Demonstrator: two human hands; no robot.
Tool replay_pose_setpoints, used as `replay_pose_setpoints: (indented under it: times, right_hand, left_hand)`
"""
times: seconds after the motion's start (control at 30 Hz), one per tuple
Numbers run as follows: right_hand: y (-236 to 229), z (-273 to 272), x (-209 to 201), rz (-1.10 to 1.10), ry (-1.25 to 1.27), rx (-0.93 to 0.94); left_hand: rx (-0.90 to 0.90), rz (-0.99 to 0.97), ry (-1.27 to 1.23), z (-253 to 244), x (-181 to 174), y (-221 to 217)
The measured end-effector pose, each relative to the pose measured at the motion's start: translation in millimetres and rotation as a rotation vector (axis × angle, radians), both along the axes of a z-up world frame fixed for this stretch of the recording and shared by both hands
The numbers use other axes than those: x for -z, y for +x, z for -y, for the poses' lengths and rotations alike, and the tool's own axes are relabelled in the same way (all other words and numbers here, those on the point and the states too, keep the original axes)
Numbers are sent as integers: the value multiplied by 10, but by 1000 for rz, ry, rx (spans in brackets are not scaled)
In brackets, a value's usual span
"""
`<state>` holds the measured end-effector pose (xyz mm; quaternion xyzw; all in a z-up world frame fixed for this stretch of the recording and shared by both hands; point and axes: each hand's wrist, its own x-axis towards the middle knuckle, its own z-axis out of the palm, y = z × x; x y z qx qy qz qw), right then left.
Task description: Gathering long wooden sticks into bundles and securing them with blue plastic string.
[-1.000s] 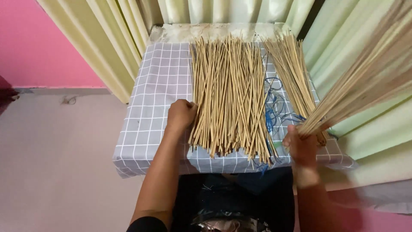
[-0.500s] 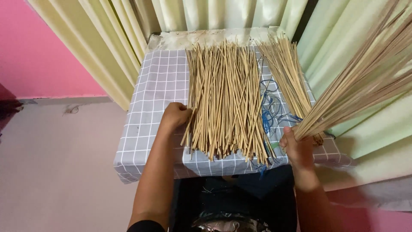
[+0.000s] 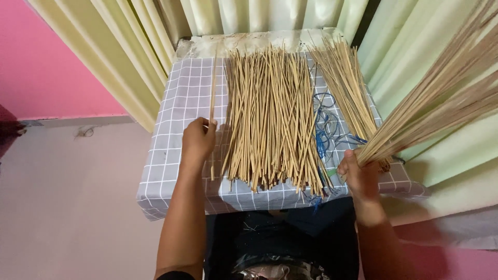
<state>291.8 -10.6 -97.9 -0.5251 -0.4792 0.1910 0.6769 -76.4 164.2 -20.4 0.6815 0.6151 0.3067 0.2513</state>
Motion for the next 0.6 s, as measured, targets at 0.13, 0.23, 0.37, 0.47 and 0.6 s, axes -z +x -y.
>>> replay_pose_setpoints:
  times: [0.13, 0.23, 0.37, 0.47, 0.6]
  right_hand:
    - [39, 5, -7, -21, 44, -23]
    - [-63, 56, -243, -44, 85, -34]
    - [-427, 148, -518, 19, 13, -30]
    - [-1178, 191, -910, -368, 40, -224]
    - [-1305, 137, -747, -447, 14, -214]
  left_hand:
    - [-42, 144, 70, 354, -410, 18]
    - [6, 335, 114, 545, -437, 130]
    - [221, 575, 196, 1148, -492, 489]
    - [429, 597, 273, 1510, -523, 800]
    - [477, 693, 286, 1571, -267, 990]
